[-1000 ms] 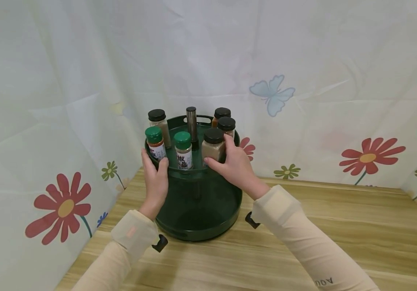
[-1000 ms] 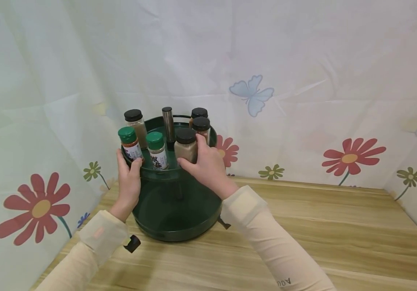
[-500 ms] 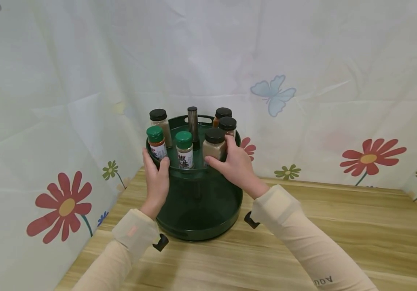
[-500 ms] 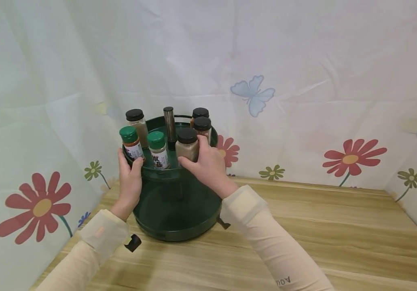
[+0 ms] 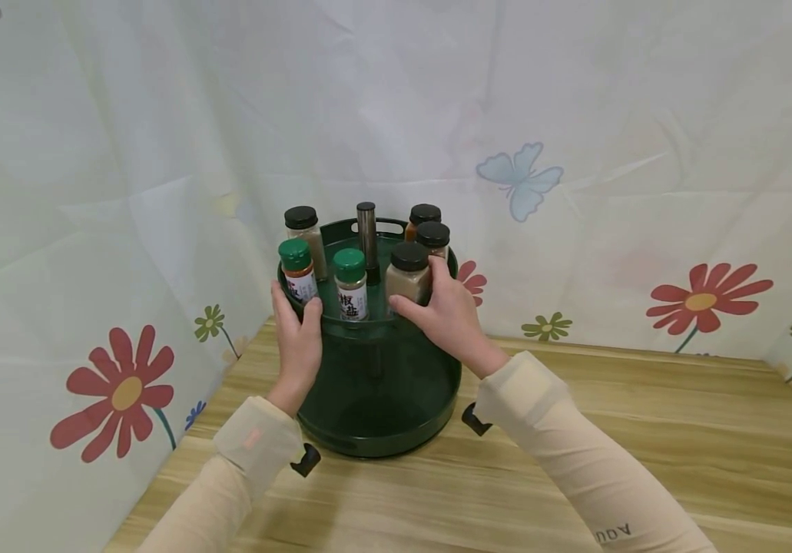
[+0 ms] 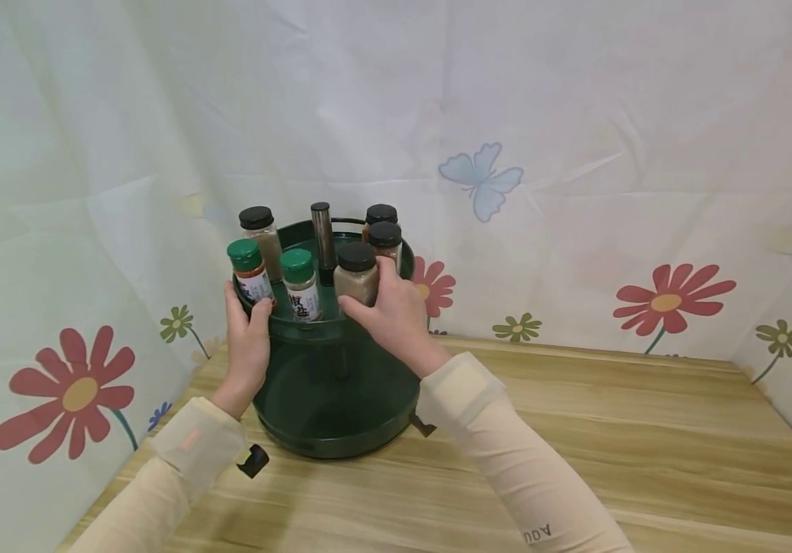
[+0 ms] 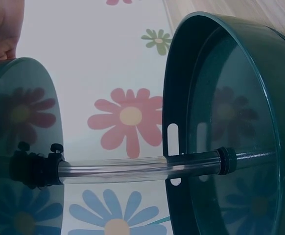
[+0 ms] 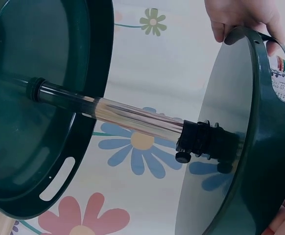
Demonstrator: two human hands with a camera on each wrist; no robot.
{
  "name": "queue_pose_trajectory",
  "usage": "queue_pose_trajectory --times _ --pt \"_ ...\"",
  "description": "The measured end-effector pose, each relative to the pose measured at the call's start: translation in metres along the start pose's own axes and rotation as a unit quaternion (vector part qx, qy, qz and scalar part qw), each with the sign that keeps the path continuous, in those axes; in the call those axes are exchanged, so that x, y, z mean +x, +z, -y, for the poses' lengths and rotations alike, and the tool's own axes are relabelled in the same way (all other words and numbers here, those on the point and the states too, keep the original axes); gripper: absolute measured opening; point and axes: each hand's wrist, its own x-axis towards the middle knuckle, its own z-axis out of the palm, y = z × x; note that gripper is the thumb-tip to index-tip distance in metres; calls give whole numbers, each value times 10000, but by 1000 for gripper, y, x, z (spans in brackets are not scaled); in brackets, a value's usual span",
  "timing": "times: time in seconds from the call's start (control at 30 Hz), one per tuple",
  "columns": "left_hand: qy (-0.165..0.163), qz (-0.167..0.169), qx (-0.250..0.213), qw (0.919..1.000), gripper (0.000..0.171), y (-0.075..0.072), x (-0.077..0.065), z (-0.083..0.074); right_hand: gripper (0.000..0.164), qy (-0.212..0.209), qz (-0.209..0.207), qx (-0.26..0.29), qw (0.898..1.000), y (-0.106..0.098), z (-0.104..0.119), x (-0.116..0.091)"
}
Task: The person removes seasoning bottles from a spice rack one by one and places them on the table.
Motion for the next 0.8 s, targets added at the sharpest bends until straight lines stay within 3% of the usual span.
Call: queue_pose_trajectory --times 0.8 --pt "3 -61 14 10000 71 2 0 2 59 500 -415 1159 9911 1 2 0"
